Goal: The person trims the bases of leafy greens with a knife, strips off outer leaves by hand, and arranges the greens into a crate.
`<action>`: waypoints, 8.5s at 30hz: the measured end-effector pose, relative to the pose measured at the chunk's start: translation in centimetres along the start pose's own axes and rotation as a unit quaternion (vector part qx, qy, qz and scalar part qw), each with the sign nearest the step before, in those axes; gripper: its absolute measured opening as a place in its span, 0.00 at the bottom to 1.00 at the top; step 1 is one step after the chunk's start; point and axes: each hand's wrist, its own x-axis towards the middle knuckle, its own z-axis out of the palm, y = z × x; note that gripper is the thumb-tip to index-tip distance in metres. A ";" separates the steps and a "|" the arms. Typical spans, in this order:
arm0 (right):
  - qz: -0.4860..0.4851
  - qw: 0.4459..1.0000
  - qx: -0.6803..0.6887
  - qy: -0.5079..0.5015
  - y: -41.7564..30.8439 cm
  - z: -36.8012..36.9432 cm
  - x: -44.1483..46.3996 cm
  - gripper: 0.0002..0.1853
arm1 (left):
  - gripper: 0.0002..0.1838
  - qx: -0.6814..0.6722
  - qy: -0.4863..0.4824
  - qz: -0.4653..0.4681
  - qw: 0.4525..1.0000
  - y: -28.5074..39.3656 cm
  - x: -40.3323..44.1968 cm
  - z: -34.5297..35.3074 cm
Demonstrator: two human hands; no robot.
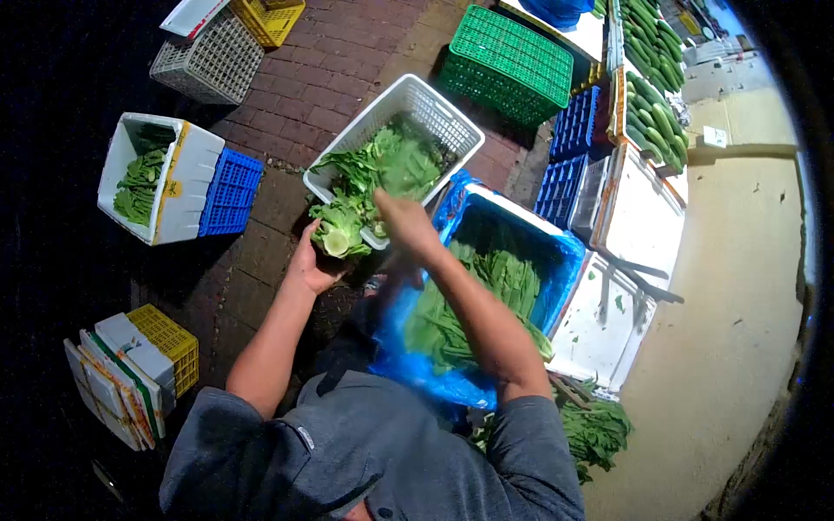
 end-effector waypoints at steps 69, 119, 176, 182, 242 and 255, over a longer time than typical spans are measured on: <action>-0.107 0.474 0.471 0.736 53.6 -17.7 -69.1 0.17 | 0.41 0.762 -0.298 -0.177 0.547 -47.1 -2.5 2.0; 0.043 0.802 0.555 0.216 42.5 -3.5 -48.9 0.22 | 0.28 0.846 -0.383 0.228 0.294 -46.7 11.6 4.4; -0.290 0.932 -0.216 -0.031 -4.0 -5.4 -15.8 0.23 | 0.27 0.682 -0.224 0.529 0.453 -3.7 -8.5 8.4; -0.285 0.933 -0.210 -0.061 -5.1 -4.4 -15.6 0.27 | 0.26 0.673 -0.231 0.557 0.428 -2.1 -8.1 8.1; -0.353 0.511 0.644 0.447 39.0 -14.9 -53.4 0.35 | 0.33 0.868 -0.233 0.076 0.432 -25.5 -1.3 -4.3; -0.042 0.472 0.386 0.792 67.9 -23.3 -74.9 0.48 | 0.30 0.866 -0.045 0.045 0.496 -20.5 0.9 -13.0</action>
